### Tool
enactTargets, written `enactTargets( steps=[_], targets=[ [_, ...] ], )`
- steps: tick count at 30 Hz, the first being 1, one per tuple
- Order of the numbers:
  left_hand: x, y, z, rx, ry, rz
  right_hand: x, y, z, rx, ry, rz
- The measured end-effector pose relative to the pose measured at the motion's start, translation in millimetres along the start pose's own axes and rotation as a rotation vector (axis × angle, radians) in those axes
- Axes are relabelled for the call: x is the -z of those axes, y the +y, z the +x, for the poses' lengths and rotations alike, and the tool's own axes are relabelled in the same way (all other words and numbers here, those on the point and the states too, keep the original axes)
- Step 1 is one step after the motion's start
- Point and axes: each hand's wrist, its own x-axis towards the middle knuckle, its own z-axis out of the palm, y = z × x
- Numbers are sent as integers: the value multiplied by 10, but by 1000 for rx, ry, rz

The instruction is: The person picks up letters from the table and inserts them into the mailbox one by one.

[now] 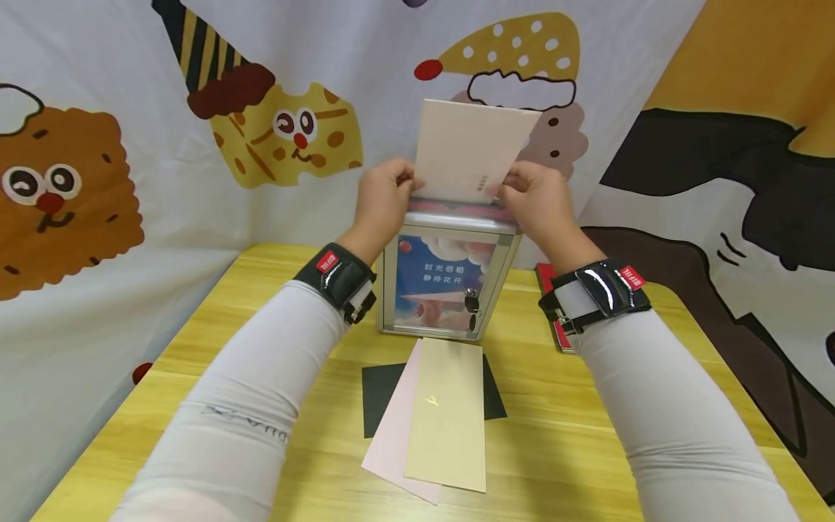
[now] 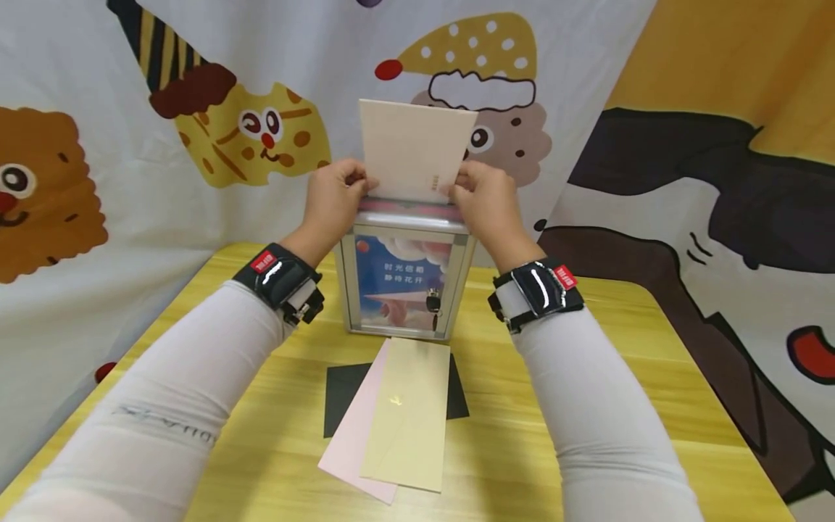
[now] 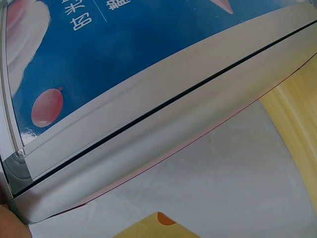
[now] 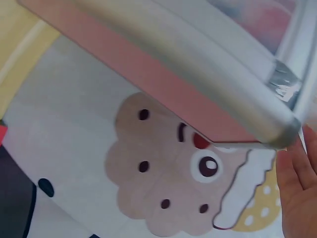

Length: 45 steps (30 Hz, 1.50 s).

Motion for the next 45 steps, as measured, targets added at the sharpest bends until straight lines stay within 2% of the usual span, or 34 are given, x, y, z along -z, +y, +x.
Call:
enactTargets(
  steps=[5,8,11,18,22,27,32,39,45],
  targets=[
    [1,14,13,15,-12,26,102,-102,-3,58,133,138],
    [3,16,23,18,-19,41,145,-146,9,95,172,191],
    [9,9,33,26,-40,49,164,-151,20,112,178,208],
    [80,14,25,48,-79,32,103,-24,38,63,134,266],
    [145,91,16,26,-70,5,29,43,25,51,106,236],
    [235,227,16,-25,-58,-21,-41,60,1,53,82,101],
    [300,315,25,-80,-68,39,-82,64,2,55,67,10],
    [286,309,19,-146,-94,151,-137,114,-2,41,35,-36],
    [230,269,2,-131,-116,181,-111,124,-13,1,-29,-49]
  ],
)
